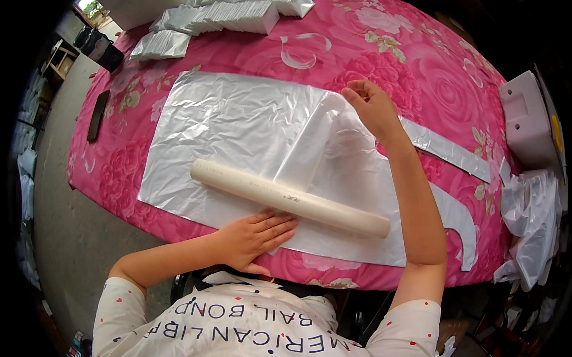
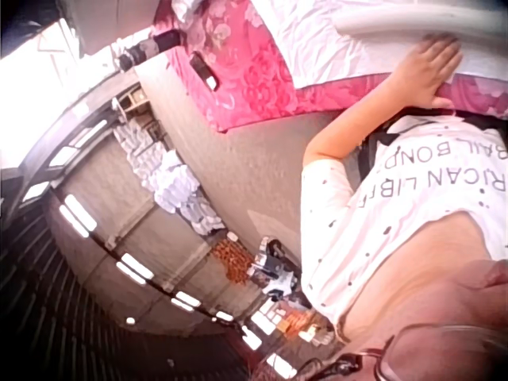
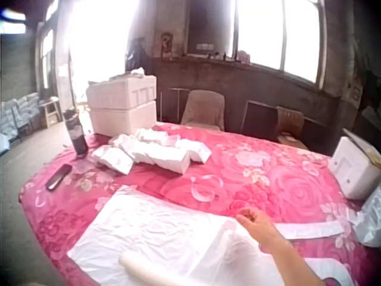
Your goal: The person wraps small white rectangular items in clear plastic film on a pink floral tablecloth. They unroll the film, place an item, fold the film around it, and set the wrapped unit aside. The person repeats this process for multiple items.
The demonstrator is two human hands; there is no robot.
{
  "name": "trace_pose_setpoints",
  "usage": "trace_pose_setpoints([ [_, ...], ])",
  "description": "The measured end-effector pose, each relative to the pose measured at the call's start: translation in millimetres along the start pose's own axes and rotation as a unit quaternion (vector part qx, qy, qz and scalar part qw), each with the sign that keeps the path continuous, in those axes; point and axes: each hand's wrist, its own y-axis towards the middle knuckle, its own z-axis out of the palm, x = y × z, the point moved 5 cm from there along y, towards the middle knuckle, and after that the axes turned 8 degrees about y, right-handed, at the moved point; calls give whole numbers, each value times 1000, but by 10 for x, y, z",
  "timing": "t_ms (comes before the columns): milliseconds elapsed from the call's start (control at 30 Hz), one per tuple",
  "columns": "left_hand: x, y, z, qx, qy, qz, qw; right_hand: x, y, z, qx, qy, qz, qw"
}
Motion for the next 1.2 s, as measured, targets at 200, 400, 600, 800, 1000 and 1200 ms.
trace_pose_setpoints([
  [200, -160, 4, 95, -7, 11, -33, 999, 347, -1705, 959, 132, -244, -209, 938],
  [400, -202, -28, 108, 9, 29, -42, 999, 167, -1665, 623, 47, -337, -245, 908],
  [600, -154, -3, 41, 6, -13, -15, 1000, -262, -1233, -621, -178, -426, -137, 877],
  [800, -75, 9, 36, 17, 6, -33, 999, 47, -1611, -20, -42, -306, -172, 935],
  [1000, -286, 63, 146, 22, 43, -77, 996, 264, -1862, 731, 85, -303, -279, 907],
  [1200, -252, 69, 61, 50, 16, -43, 998, 157, -928, 664, 16, -315, -302, 900],
])
